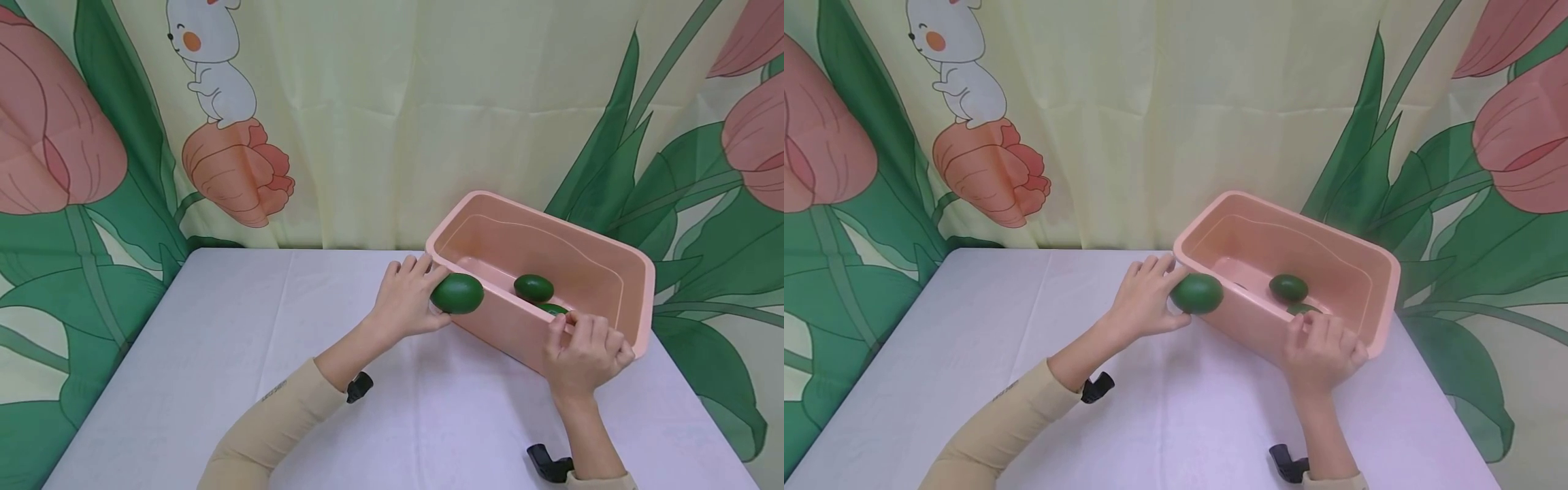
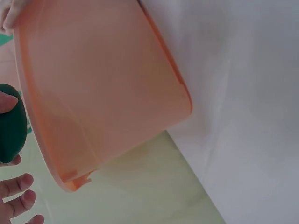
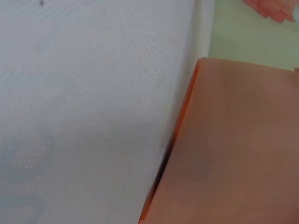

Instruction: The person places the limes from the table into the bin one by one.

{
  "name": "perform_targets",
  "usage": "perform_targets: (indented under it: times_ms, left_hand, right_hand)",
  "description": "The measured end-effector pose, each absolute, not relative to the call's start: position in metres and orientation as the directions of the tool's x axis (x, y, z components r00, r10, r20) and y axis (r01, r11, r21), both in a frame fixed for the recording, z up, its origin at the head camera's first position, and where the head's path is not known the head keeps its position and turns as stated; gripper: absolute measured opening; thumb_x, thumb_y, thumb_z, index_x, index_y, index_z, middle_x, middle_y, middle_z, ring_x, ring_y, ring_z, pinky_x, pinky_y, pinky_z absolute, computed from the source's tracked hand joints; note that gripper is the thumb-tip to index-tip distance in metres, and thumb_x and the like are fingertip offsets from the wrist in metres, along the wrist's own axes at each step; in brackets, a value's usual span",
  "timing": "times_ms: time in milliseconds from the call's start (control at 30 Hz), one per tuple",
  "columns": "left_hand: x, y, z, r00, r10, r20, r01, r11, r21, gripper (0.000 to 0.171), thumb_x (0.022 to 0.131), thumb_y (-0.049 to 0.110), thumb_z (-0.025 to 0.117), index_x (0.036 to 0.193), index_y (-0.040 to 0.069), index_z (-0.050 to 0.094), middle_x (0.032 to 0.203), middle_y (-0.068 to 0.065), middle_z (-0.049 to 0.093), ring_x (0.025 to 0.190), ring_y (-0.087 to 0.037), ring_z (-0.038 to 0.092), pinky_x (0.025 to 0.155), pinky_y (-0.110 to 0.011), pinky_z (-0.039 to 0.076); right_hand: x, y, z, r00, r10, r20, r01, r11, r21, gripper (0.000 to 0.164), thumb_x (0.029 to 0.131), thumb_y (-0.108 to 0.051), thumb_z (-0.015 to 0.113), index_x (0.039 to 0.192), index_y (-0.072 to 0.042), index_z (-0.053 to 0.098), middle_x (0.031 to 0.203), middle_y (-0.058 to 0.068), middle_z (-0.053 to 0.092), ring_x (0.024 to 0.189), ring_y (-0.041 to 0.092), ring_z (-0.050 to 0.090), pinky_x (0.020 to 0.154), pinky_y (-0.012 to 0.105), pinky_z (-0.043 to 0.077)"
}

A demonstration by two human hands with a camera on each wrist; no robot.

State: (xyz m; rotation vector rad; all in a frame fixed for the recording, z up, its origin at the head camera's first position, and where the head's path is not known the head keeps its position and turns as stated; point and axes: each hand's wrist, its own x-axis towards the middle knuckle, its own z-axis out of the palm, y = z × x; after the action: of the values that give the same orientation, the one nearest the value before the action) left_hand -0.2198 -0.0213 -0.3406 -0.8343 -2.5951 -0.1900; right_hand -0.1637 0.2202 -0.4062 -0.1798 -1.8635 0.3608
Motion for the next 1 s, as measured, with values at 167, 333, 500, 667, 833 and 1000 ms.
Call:
perform_targets:
  times_ms: [167, 333, 500, 667, 833, 1000]
  left_hand:
    - [-0.221, -0.018, -0.334, -0.744, 0.519, 0.421, 0.573, 0.819, 0.002, 0.056, 0.065, 0.056, 0.066, 0.111, 0.026, 0.054, 0.102, 0.002, 0.05, 0.089, -0.016, 0.046, 0.071, -0.031, 0.037]
    - [-0.224, -0.014, -0.328, -0.751, 0.514, 0.415, 0.571, 0.821, 0.016, 0.062, 0.066, 0.056, 0.066, 0.119, 0.027, 0.052, 0.105, 0.001, 0.05, 0.091, -0.016, 0.045, 0.071, -0.032, 0.037]
    - [-0.227, -0.01, -0.324, -0.753, 0.514, 0.411, 0.57, 0.822, 0.016, 0.059, 0.067, 0.055, 0.065, 0.116, 0.026, 0.051, 0.104, 0.001, 0.048, 0.087, -0.016, 0.044, 0.07, -0.031, 0.037]
    - [-0.23, -0.008, -0.319, -0.745, 0.511, 0.429, 0.575, 0.818, 0.023, 0.058, 0.067, 0.056, 0.065, 0.113, 0.025, 0.052, 0.105, 0.0, 0.048, 0.085, -0.015, 0.044, 0.068, -0.03, 0.036]
    - [-0.234, -0.005, -0.314, -0.746, 0.512, 0.426, 0.571, 0.821, 0.013, 0.058, 0.067, 0.057, 0.063, 0.114, 0.024, 0.052, 0.106, 0.001, 0.048, 0.083, -0.015, 0.044, 0.066, -0.029, 0.035]
    - [-0.24, -0.001, -0.309, -0.754, 0.508, 0.417, 0.562, 0.827, 0.009, 0.06, 0.067, 0.059, 0.062, 0.115, 0.025, 0.051, 0.108, 0.001, 0.048, 0.083, -0.015, 0.044, 0.066, -0.029, 0.035]
  right_hand:
    - [-0.164, 0.22, -0.406, -0.306, 0.3, 0.903, -0.056, 0.942, -0.332, 0.038, 0.085, -0.03, 0.047, 0.081, 0.005, 0.059, 0.079, 0.024, 0.055, 0.08, 0.04, 0.045, 0.079, 0.054, 0.026]
    - [-0.166, 0.221, -0.407, -0.286, 0.301, 0.91, -0.062, 0.941, -0.331, 0.039, 0.085, -0.031, 0.046, 0.08, 0.006, 0.058, 0.078, 0.024, 0.053, 0.08, 0.04, 0.044, 0.077, 0.055, 0.024]
    - [-0.166, 0.221, -0.407, -0.287, 0.302, 0.909, -0.065, 0.94, -0.333, 0.039, 0.085, -0.031, 0.046, 0.08, 0.006, 0.058, 0.078, 0.024, 0.053, 0.079, 0.04, 0.044, 0.078, 0.055, 0.024]
    - [-0.166, 0.22, -0.406, -0.29, 0.302, 0.908, -0.065, 0.941, -0.333, 0.039, 0.085, -0.031, 0.046, 0.081, 0.006, 0.058, 0.078, 0.024, 0.053, 0.08, 0.04, 0.044, 0.078, 0.055, 0.024]
    - [-0.165, 0.22, -0.406, -0.288, 0.301, 0.909, -0.066, 0.941, -0.332, 0.038, 0.084, -0.03, 0.047, 0.08, 0.006, 0.058, 0.079, 0.024, 0.054, 0.08, 0.04, 0.044, 0.078, 0.055, 0.025]
    - [-0.165, 0.22, -0.405, -0.289, 0.303, 0.908, -0.063, 0.941, -0.333, 0.038, 0.085, -0.03, 0.047, 0.08, 0.006, 0.058, 0.079, 0.024, 0.054, 0.08, 0.04, 0.044, 0.078, 0.054, 0.025]
